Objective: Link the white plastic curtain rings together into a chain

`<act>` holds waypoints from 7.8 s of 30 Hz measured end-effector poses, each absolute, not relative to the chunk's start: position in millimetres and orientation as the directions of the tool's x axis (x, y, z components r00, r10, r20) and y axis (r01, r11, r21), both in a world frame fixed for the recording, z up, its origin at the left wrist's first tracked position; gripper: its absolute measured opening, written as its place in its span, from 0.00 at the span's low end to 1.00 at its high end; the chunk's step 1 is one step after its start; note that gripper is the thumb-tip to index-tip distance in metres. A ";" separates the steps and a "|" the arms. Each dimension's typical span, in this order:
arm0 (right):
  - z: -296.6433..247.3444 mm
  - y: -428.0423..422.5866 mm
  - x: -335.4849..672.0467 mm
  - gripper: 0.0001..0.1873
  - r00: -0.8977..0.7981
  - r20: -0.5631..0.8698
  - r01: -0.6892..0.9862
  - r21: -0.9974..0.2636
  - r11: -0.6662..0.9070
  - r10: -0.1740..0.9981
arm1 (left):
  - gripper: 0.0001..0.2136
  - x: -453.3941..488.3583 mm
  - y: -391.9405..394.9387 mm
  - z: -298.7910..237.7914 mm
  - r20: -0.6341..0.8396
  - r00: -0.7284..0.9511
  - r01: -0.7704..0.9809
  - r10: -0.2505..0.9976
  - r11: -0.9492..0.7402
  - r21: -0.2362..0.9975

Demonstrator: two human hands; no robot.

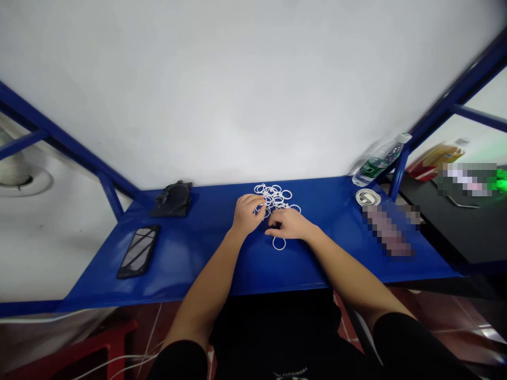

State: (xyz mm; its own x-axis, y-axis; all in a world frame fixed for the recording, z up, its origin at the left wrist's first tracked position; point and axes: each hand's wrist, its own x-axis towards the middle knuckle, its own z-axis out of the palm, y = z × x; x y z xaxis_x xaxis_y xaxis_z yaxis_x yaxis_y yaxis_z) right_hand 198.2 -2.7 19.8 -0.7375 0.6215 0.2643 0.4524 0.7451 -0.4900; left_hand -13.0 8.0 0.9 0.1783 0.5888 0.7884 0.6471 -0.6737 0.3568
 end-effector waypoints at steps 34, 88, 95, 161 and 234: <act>17.3 -1.3 200.8 0.13 -0.406 0.579 0.593 -0.422 0.686 0.707 | 0.07 1.9 -8.7 2.8 0.803 0.164 0.500 0.572 -0.750 0.432; 18.4 35.9 248.0 0.08 -0.423 0.079 0.854 -0.299 0.427 0.902 | 0.20 -47.6 2.0 30.3 0.005 0.290 0.823 0.957 -0.253 0.508; 25.4 32.5 242.7 0.08 -0.244 0.363 0.791 -0.462 0.401 0.899 | 0.10 -36.5 3.5 20.8 0.008 0.242 0.825 0.970 -0.210 0.526; 0.2 34.0 227.1 0.01 -0.544 0.142 0.731 -0.402 0.550 0.827 | 0.22 12.3 -24.8 10.6 0.124 0.705 0.574 0.699 -0.664 0.480; 19.2 24.3 231.6 0.13 -0.540 0.275 0.514 -0.641 0.570 0.796 | 0.07 -7.7 -13.0 15.7 0.282 0.448 0.614 0.848 -0.521 0.592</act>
State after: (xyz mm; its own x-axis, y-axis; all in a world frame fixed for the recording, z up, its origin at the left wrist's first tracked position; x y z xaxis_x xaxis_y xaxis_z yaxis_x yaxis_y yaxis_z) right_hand 231.6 24.3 19.2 -0.5398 0.7956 0.2751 0.5142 0.5703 -0.6406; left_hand -7.7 -13.0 15.7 0.4479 0.8483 0.2823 0.6144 -0.5214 0.5922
